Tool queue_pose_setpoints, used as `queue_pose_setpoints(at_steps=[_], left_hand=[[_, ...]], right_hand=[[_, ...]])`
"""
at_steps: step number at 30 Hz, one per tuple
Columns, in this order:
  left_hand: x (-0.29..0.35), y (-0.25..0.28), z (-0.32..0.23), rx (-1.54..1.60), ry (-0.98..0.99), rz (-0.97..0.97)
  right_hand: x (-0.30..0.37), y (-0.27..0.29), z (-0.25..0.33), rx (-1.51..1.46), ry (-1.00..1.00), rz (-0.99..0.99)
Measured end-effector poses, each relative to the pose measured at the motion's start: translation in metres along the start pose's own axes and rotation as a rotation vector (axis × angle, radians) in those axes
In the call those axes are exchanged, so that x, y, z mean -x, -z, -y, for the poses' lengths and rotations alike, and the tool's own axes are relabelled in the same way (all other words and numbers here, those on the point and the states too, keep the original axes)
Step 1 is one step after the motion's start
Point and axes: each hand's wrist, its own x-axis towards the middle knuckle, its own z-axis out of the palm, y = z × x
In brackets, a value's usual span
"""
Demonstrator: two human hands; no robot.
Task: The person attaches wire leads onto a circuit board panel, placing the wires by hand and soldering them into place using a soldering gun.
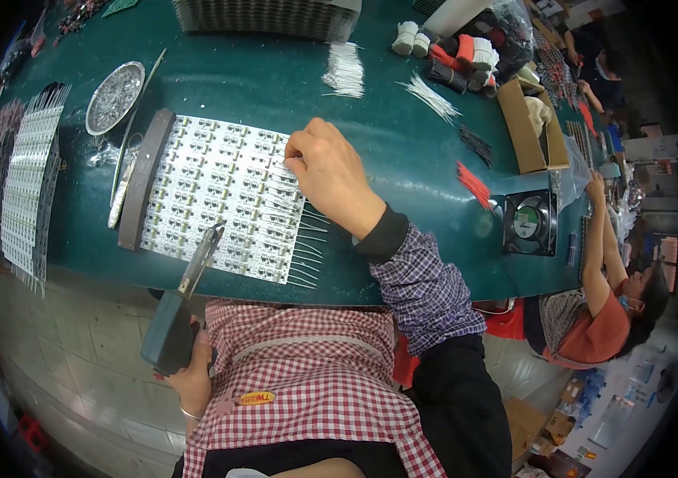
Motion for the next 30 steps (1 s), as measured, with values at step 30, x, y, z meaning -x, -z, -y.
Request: queue_pose_setpoints(at_steps=[30], left_hand=[[-0.003,-0.006,-0.020,0.028,-0.031,-0.177]], right_hand=[[0.001,-0.013,0.006,0.083,0.087,0.036]])
